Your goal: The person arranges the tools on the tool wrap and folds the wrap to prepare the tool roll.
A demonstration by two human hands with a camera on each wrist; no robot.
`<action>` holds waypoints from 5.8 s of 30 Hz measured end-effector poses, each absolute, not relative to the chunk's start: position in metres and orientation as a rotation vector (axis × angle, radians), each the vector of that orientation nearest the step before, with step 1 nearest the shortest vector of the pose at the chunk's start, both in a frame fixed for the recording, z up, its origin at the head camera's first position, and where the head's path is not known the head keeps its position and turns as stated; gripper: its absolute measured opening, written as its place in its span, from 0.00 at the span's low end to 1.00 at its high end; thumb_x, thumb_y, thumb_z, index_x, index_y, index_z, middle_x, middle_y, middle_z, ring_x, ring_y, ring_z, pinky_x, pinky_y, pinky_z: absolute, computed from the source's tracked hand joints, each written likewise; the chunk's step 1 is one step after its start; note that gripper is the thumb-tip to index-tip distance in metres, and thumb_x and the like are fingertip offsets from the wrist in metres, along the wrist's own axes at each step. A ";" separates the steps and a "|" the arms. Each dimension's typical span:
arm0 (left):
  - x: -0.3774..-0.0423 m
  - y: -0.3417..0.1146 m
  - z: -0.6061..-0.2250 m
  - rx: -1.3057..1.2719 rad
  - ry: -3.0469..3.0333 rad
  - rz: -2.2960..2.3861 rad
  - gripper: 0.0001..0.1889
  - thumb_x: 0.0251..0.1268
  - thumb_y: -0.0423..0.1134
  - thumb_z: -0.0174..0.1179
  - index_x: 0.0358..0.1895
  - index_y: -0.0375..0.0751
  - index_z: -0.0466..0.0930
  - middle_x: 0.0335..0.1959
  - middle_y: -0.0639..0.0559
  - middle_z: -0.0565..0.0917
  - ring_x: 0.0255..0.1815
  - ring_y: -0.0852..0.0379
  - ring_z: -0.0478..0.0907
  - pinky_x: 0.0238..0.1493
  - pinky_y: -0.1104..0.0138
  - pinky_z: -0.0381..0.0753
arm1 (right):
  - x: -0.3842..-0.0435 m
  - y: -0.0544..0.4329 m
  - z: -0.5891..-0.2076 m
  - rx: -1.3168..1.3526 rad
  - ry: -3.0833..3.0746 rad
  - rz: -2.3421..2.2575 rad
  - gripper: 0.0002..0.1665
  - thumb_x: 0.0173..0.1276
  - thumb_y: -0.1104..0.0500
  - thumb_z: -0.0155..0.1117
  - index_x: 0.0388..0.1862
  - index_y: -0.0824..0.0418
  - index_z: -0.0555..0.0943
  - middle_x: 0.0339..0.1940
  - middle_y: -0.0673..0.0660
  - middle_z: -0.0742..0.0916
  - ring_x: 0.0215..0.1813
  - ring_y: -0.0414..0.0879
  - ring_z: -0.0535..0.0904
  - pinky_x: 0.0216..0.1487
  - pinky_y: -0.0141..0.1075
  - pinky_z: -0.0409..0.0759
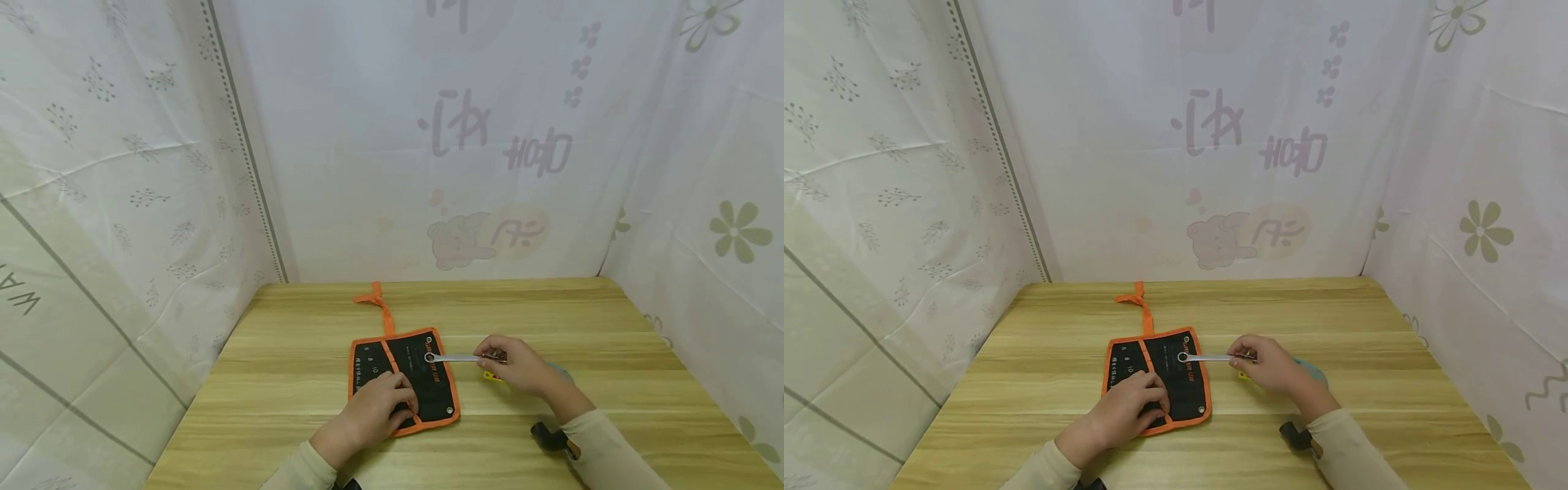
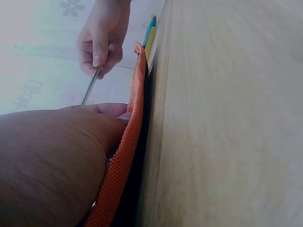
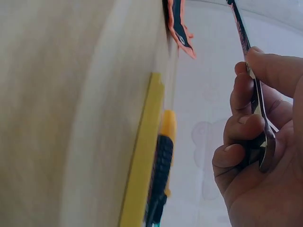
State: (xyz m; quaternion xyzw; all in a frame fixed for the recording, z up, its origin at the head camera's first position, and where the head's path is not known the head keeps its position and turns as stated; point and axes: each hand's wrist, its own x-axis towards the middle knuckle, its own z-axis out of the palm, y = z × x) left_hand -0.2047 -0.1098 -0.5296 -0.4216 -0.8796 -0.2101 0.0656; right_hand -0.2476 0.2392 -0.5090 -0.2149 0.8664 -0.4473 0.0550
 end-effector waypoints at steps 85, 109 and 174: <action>-0.206 -0.110 -0.530 -1.228 -2.625 -0.720 0.04 0.72 0.44 0.70 0.39 0.61 0.86 0.43 0.67 0.78 0.41 0.66 0.72 0.44 0.71 0.78 | -0.223 0.193 -0.520 -0.941 2.521 -1.032 0.11 0.68 0.59 0.76 0.35 0.44 0.82 0.34 0.41 0.83 0.37 0.37 0.78 0.39 0.34 0.80; -0.205 -0.110 -0.530 -1.220 -2.644 -0.735 0.05 0.71 0.42 0.71 0.40 0.61 0.86 0.43 0.67 0.78 0.41 0.66 0.72 0.44 0.71 0.78 | -0.234 0.236 -0.520 -0.807 2.373 -1.209 0.16 0.64 0.67 0.76 0.49 0.57 0.87 0.39 0.49 0.87 0.34 0.43 0.83 0.32 0.36 0.85; -0.203 -0.107 -0.532 -1.252 -2.590 -0.667 0.07 0.72 0.40 0.70 0.40 0.60 0.82 0.41 0.66 0.77 0.39 0.66 0.72 0.44 0.71 0.77 | -0.212 0.167 -0.509 -1.114 2.460 -0.925 0.13 0.66 0.56 0.79 0.49 0.48 0.91 0.40 0.39 0.81 0.39 0.34 0.79 0.41 0.30 0.81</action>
